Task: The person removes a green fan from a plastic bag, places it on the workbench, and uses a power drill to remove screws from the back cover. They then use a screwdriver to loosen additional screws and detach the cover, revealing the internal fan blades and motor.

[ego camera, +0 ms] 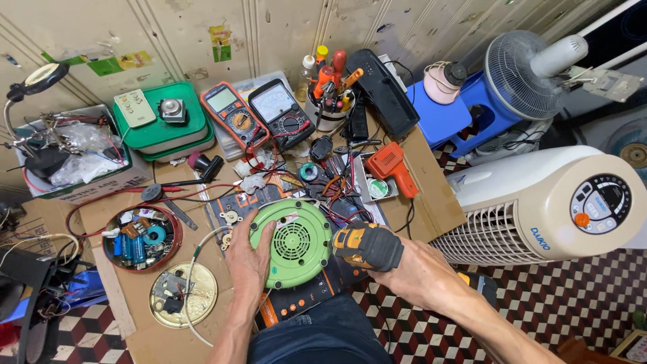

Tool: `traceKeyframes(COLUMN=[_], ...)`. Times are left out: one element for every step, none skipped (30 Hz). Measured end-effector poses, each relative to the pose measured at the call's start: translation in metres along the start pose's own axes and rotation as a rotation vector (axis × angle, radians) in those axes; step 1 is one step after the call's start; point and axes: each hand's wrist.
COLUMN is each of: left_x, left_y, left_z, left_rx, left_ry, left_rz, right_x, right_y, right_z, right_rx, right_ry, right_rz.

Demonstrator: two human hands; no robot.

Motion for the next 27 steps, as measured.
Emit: traceKeyframes(left_x=[0.0,0.0,0.001,0.002,0.002,0.001,0.001,-0.001,-0.001,-0.001,-0.001,-0.002,-0.003,-0.005,-0.004,-0.004,-0.003,-0.003,-0.003,-0.003,-0.002,-0.002,-0.002,-0.003,-0.003,-0.004,-0.003], left_y=[0.0,0.0,0.0,0.001,0.001,0.001,0.0,0.0,0.001,0.001,0.0,0.0,-0.001,-0.002,-0.002,-0.002,-0.002,-0.002,-0.003,-0.002,-0.002,-0.003,-0.003,-0.003,-0.003,-0.003,-0.003], left_z=[0.0,0.0,0.001,0.0,0.0,-0.001,-0.001,-0.001,-0.001,-0.001,-0.002,-0.001,-0.001,-0.001,-0.001,-0.001,-0.001,0.0,0.0,0.0,0.0,0.0,0.0,0.0,0.001,0.001,0.001], left_rx=[0.003,0.01,0.01,0.005,-0.001,0.004,0.014,0.027,0.034,0.029,0.024,0.025,0.027,0.03,0.033,0.028,0.023,0.021,0.024,0.03,0.03,0.033,0.036,0.033,0.029,0.028,0.028], left_ry=[0.0,0.001,-0.001,0.017,0.035,0.039,0.014,-0.01,-0.005,-0.005,-0.006,-0.006,-0.018,-0.03,-0.029,-0.02,-0.011,-0.011,-0.014,-0.016,-0.016,-0.014,-0.011,-0.014,-0.023,-0.032,-0.033], left_rz=[0.001,0.0,-0.003,0.001,0.005,0.003,-0.003,-0.007,-0.006,-0.004,-0.003,-0.004,0.003,0.01,0.011,0.014,0.017,0.017,0.02,0.024,0.025,0.012,-0.001,-0.001,0.02,0.041,0.041], right_x=[0.006,0.011,0.006,0.001,-0.004,-0.005,-0.007,-0.01,-0.012,-0.013,-0.014,-0.01,-0.005,0.0,0.003,0.007,0.011,0.009,0.006,0.003,-0.003,-0.009,-0.014,-0.011,-0.008,-0.006,-0.006], right_y=[-0.005,-0.008,-0.005,-0.001,0.002,0.004,0.006,0.008,0.009,0.011,0.013,0.009,0.006,0.003,0.001,-0.002,-0.005,-0.003,-0.001,0.0,0.004,0.007,0.01,0.007,0.005,0.002,0.003], right_z=[0.003,0.008,0.005,0.003,0.001,0.0,-0.001,-0.002,-0.002,-0.002,-0.003,0.0,0.004,0.007,0.009,0.011,0.012,0.01,0.008,0.006,0.002,-0.002,-0.007,-0.004,-0.002,0.001,0.001], right_rx=[0.007,0.015,0.018,-0.001,-0.02,-0.022,-0.038,-0.055,-0.059,-0.051,-0.043,-0.042,-0.051,-0.06,-0.06,-0.032,-0.004,-0.003,-0.006,-0.01,-0.011,0.004,0.019,0.021,0.009,-0.005,-0.003], right_ry=[0.02,0.042,0.041,0.01,-0.021,-0.018,-0.034,-0.047,-0.041,-0.033,-0.025,-0.024,-0.027,-0.028,-0.025,0.021,0.067,0.066,0.048,0.033,0.034,0.032,0.029,0.027,0.042,0.06,0.06], right_rz=[-0.009,-0.022,-0.024,-0.037,-0.05,-0.056,-0.059,-0.062,-0.068,-0.085,-0.102,-0.104,-0.114,-0.124,-0.125,-0.125,-0.125,-0.124,-0.125,-0.127,-0.126,-0.096,-0.064,-0.062,-0.072,-0.084,-0.083])
Point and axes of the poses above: each hand's wrist, its own z-axis away from the middle knuckle, its own y-axis out of the palm, x = y × z, and after that the axes turned 5 degrees about z, right-handed
